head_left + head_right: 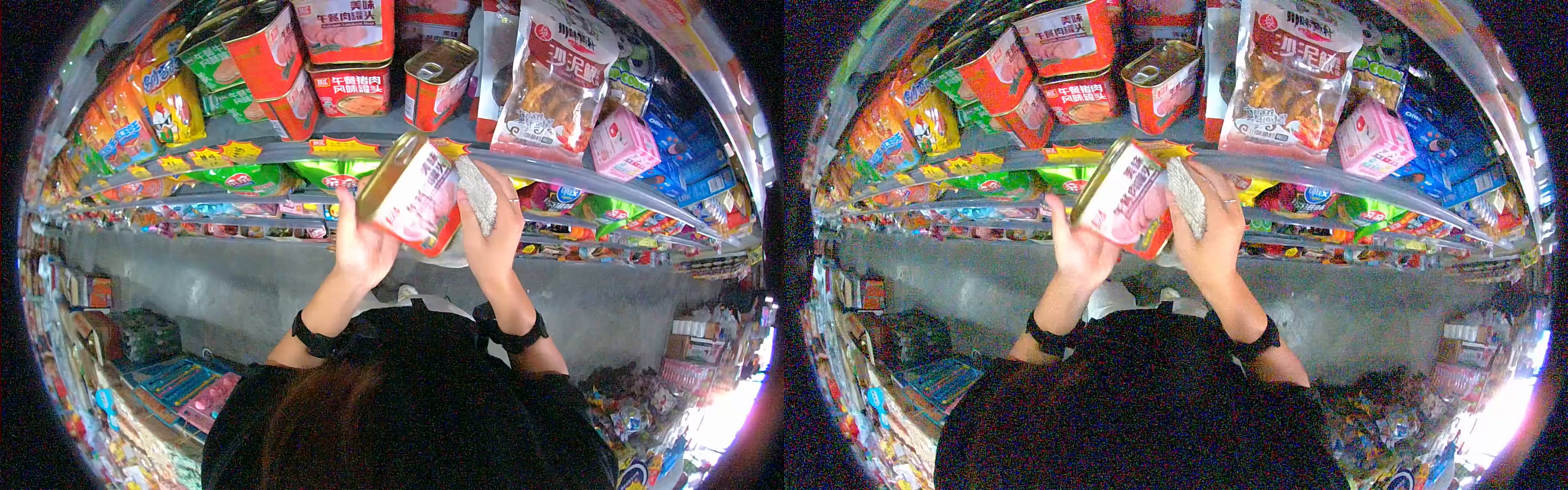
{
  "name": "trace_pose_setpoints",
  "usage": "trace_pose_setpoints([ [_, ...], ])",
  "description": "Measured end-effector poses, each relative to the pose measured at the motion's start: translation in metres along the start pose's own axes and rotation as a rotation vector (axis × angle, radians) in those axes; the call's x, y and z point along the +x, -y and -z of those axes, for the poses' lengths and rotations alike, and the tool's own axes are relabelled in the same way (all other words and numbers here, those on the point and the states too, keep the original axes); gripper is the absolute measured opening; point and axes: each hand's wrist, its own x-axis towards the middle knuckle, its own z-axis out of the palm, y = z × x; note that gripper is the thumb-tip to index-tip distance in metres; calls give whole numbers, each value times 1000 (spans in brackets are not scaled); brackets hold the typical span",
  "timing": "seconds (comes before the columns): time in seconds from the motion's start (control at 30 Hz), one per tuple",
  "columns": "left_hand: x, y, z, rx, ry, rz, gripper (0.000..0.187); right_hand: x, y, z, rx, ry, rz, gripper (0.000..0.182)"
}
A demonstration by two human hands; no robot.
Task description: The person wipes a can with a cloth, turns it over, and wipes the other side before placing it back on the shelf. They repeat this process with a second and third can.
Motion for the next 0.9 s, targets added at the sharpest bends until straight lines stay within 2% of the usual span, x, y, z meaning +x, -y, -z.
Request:
trace_pose_setpoints([
  [0.03, -1, 1, 5, -138, 38, 75, 74, 1, 1, 1, 1, -5, -7, 31],
  [0.07, -1, 2, 12, -178, 288, 50, 65, 1, 1, 1, 1, -7, -5, 31],
  [0.1, 0, -1, 6, -177, 290, 48, 65, 1, 1, 1, 23, -23, -26, 30],
  [0.17, 3, -10, -8, -324, 254, 318, 74, 1, 0, 2, 47, -38, -45, 29],
  [0.23, 6, -13, -7, -310, 266, 337, 68, 2, -2, 6, -33, 32, 23, 32],
  [0.3, 9, -15, -9, -298, 181, 409, 61, 1, -5, 10, -100, 70, 96, 34],
  [0.37, 5, -12, -6, -271, 182, 412, 55, 0, -6, 12, -169, 104, 166, 36],
  [0.43, 1, -9, -10, -63, 127, 297, 54, -3, -3, 11, -235, 115, 193, 43],
  [0.57, 6, -5, -5, -36, 46, 156, 41, -16, 16, 14, -169, 212, 277, 48],
  [0.63, 6, -12, -10, -28, 14, 168, 38, -18, 26, 15, -189, 326, 356, 51],
  [0.7, 6, -10, 1, -63, 91, 262, 39, -5, 21, 16, -154, 346, 347, 47],
  [0.73, 7, -7, 3, -82, 199, 232, 40, 3, 15, 12, -107, 251, 243, 44],
  [0.77, 2, -2, -2, 11, 133, 217, 41, 11, 10, 9, -61, 155, 142, 42],
  [0.8, -1, -2, -9, 76, 83, 217, 41, 19, 6, 10, -18, 166, 82, 39],
  [0.83, -3, -2, -13, 139, 31, 216, 41, 18, 7, 9, -18, 166, 84, 39],
  [0.9, 0, -4, -6, 103, 73, 246, 41, 10, 12, 6, -5, 140, 85, 41],
])
